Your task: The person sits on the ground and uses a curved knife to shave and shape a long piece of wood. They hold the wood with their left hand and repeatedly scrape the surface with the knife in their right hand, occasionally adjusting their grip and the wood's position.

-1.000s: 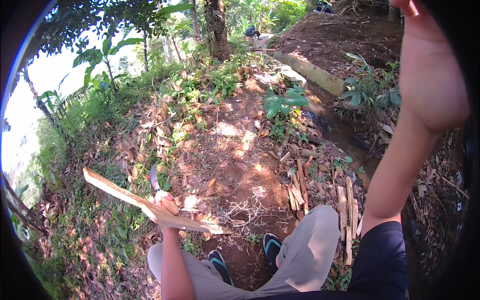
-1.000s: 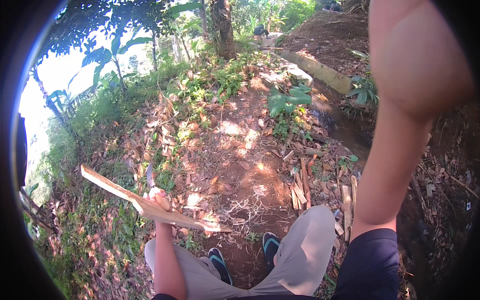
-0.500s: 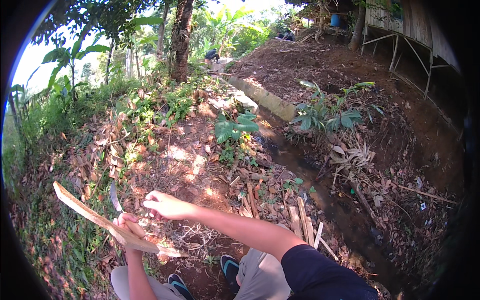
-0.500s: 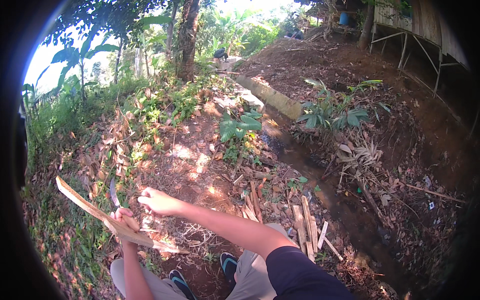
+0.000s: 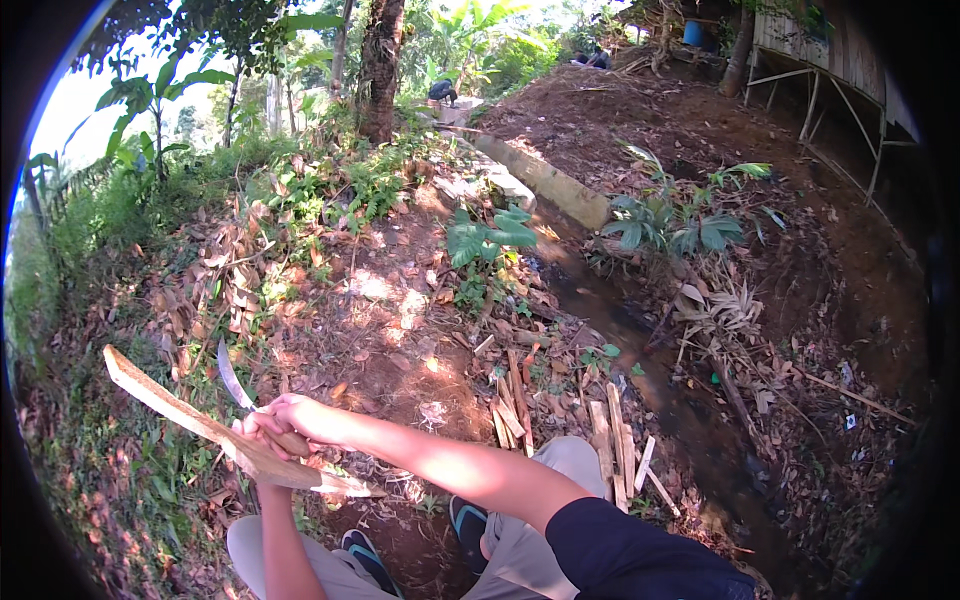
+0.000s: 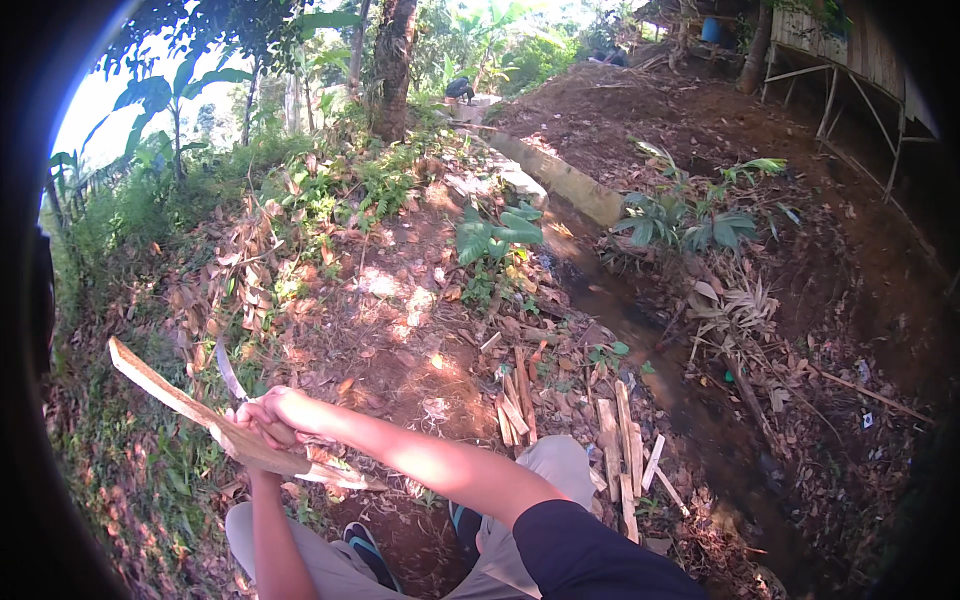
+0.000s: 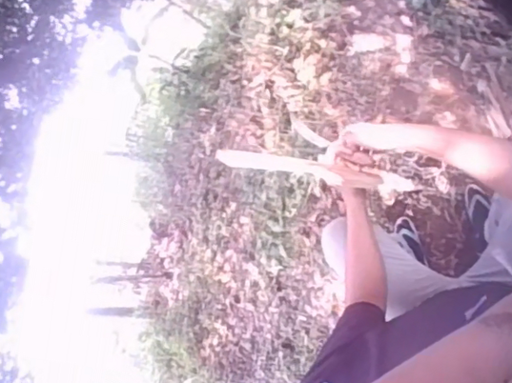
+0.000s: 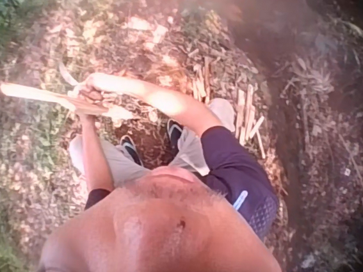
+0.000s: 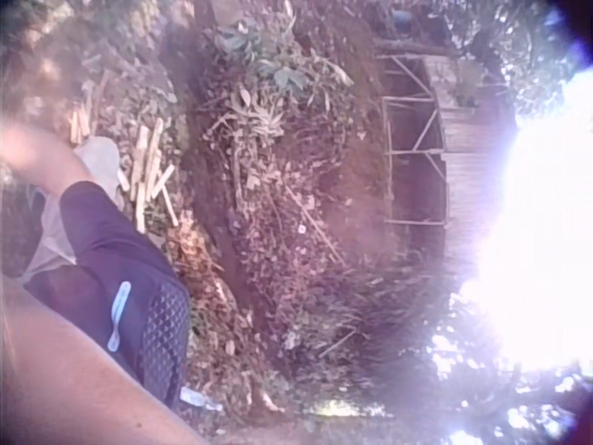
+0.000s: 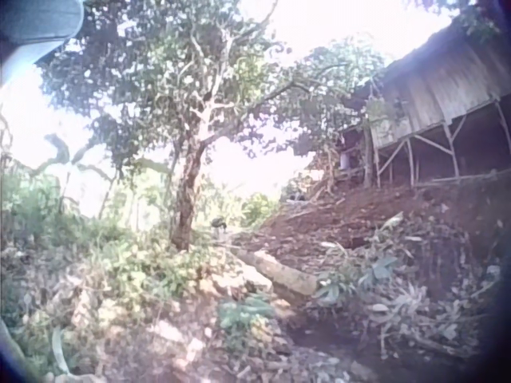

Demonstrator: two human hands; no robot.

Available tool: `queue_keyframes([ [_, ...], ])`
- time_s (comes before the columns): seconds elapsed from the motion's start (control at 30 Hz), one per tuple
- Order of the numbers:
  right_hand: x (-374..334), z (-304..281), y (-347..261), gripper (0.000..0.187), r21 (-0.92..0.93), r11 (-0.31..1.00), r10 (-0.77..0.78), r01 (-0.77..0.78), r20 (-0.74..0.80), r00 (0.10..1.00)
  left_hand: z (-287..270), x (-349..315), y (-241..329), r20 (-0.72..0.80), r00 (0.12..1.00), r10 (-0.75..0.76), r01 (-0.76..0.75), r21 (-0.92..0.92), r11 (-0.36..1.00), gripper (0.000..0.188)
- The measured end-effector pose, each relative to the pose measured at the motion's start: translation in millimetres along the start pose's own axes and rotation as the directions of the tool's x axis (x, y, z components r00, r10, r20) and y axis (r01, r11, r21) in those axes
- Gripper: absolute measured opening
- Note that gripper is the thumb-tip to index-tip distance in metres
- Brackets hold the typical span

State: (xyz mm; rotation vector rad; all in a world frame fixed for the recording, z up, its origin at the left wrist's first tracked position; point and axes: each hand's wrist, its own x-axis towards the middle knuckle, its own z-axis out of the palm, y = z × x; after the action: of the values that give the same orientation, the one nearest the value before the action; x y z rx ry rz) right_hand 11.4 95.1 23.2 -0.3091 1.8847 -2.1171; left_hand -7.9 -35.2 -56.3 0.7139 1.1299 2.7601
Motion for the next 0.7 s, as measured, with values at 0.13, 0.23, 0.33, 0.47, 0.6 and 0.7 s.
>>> queue_keyframes([
  [0.13,-1.1,6.6,-9.1,0.035,0.162,0.987,-0.02,-0.006,0.157,0.987,5.9,-3.4,-0.5,-0.068,0.998,-0.009,0.013,0.059,0.998,0.039],
  [0.23,-9.5,8.8,-12.0,0.035,0.141,0.99,0.005,-0.008,0.021,1.0,9.8,-2.3,3.3,-0.076,0.997,-0.012,0.013,0.005,1.0,0.034],
  [0.33,-5.5,6.0,5.2,0.033,0.165,0.976,-0.109,0.138,-0.178,0.978,29.4,-3.1,6.4,-0.103,0.994,-0.029,0.034,0.046,0.998,0.033],
  [0.47,-16.5,-25.6,9.7,0.034,0.104,0.991,-0.021,0.089,-0.525,0.851,21.3,-2.4,4.5,0.044,0.998,-0.051,0.04,0.227,0.973,0.034],
  [0.6,-66.4,-71.1,-4.0,0.036,0.075,0.992,0.123,-0.098,-0.512,0.85,28.4,-4.3,12.9,0.032,0.996,0.083,-0.089,0.365,0.927,0.029],
  [0.7,-116.4,-110.8,33.9,0.026,0.107,0.96,0.275,-0.258,-0.525,0.806,30.1,-3.1,3.3,-0.212,0.958,0.191,-0.155,0.172,0.973,0.038],
])
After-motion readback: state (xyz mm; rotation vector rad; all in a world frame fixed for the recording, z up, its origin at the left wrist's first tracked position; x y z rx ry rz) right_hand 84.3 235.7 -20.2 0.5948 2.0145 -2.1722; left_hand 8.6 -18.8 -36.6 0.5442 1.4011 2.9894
